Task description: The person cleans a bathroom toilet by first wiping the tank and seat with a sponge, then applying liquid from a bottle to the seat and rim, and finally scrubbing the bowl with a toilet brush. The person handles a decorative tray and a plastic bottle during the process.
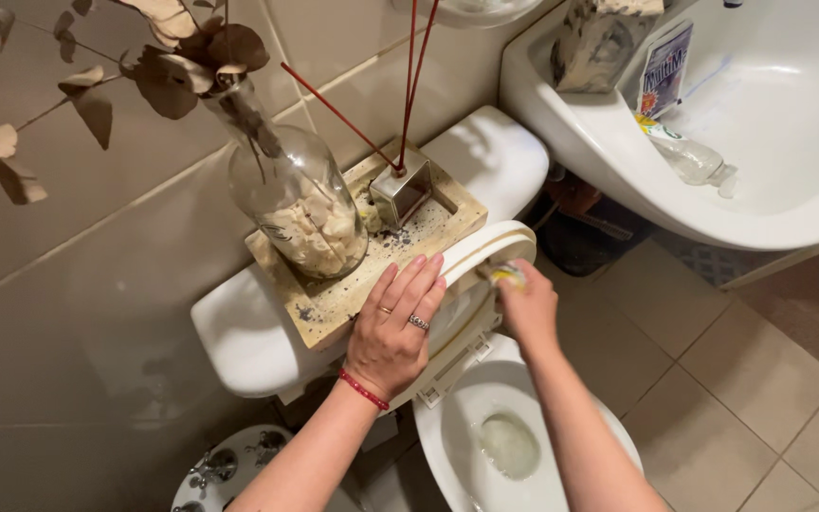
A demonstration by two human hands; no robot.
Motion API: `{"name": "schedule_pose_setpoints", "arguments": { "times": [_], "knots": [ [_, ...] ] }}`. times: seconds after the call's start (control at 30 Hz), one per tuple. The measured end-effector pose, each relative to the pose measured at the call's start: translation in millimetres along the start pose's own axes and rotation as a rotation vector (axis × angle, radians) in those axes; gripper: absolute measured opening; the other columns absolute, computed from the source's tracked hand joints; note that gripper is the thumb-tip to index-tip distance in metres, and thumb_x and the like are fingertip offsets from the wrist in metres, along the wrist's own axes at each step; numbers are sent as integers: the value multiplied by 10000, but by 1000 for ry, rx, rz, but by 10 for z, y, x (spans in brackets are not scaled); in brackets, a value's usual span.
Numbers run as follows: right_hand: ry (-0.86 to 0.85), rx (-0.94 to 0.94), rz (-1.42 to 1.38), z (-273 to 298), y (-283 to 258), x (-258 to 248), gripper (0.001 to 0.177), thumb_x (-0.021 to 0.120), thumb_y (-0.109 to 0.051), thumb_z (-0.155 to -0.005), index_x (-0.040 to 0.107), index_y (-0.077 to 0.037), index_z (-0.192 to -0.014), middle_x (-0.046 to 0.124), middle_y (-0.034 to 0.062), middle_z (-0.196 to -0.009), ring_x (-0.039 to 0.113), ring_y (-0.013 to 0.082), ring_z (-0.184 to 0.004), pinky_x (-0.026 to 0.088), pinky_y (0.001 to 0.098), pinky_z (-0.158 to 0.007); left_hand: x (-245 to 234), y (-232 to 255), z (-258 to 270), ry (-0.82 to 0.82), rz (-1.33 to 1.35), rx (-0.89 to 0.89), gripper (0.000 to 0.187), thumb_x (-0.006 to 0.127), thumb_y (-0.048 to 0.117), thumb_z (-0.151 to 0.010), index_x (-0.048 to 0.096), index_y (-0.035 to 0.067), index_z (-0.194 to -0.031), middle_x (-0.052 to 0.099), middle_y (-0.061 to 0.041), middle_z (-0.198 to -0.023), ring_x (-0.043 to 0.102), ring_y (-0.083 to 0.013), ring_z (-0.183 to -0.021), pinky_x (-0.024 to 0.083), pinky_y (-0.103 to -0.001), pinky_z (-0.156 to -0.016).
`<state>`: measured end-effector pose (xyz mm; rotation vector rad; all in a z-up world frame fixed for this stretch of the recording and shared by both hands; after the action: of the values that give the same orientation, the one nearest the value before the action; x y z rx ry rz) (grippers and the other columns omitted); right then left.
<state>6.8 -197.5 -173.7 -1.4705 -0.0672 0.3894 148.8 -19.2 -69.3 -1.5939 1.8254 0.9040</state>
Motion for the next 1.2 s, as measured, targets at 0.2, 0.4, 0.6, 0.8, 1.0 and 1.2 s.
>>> {"name": "schedule_pose_setpoints", "arguments": {
  "times": [0.2, 0.4, 0.6, 0.8, 1.0, 1.2],
  "knots": [
    [159, -533, 511, 308, -201, 13, 286, 652, -72, -825, 683, -77, -1109, 721, 152, -936, 656, 372, -922, 532, 451, -812, 0, 3, -2, -1, 0, 1, 525, 550, 2, -850, 601, 19, -1373, 532, -108, -1533, 459, -262, -1465, 292, -435, -1269],
    [153, -610, 645, 305, -252, 102, 189, 677, -53, -826, 676, -50, -1015, 698, 132, -959, 601, 370, -990, 507, 485, -823, 29, -5, 32, -2, -8, -3, 512, 550, 3, -872, 600, 18, -1381, 540, -106, -1529, 466, -261, -1462, 288, -425, -1271],
    [15, 135, -189, 18, 187, -272, 255, 601, -126, -916, 717, -84, -1140, 728, 71, -953, 685, 156, -792, 558, 292, -675, 8, 11, 10, -3, -10, -3, 539, 547, -6, -843, 599, 22, -1378, 543, -112, -1521, 468, -261, -1457, 292, -425, -1266],
    [205, 299, -403, 122, 972, -391, 289, 584, -168, -984, 659, -60, -1242, 700, 78, -1031, 669, 171, -818, 553, 337, -671, 3, 31, -29, -5, -2, -14, 517, 556, -14, -854, 595, 38, -1367, 559, -102, -1501, 488, -259, -1441, 325, -427, -1255],
    [279, 382, -826, -588, 1096, 107, 361, 602, -107, -931, 665, -9, -1272, 737, 71, -1094, 699, 194, -977, 568, 339, -877, 9, 49, -59, -20, 5, -27, 510, 571, -21, -857, 593, 33, -1363, 571, -102, -1486, 505, -264, -1421, 346, -428, -1232],
    [67, 311, -743, -444, 1110, 69, 333, 581, -72, -927, 690, 33, -1224, 742, 88, -1088, 675, 221, -1009, 535, 345, -893, 3, 62, -86, -18, 6, -33, 498, 582, -23, -867, 591, 40, -1362, 575, -100, -1482, 516, -259, -1416, 351, -419, -1231]
  ]
}}
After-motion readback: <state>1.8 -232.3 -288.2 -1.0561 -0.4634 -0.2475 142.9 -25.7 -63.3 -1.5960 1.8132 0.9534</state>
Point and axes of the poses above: each hand's wrist, its own z-axis away from the middle knuckle, its own x-axis out of the palm, y = z × x, the point moved 1 cm from there along -z, towards the middle knuckle
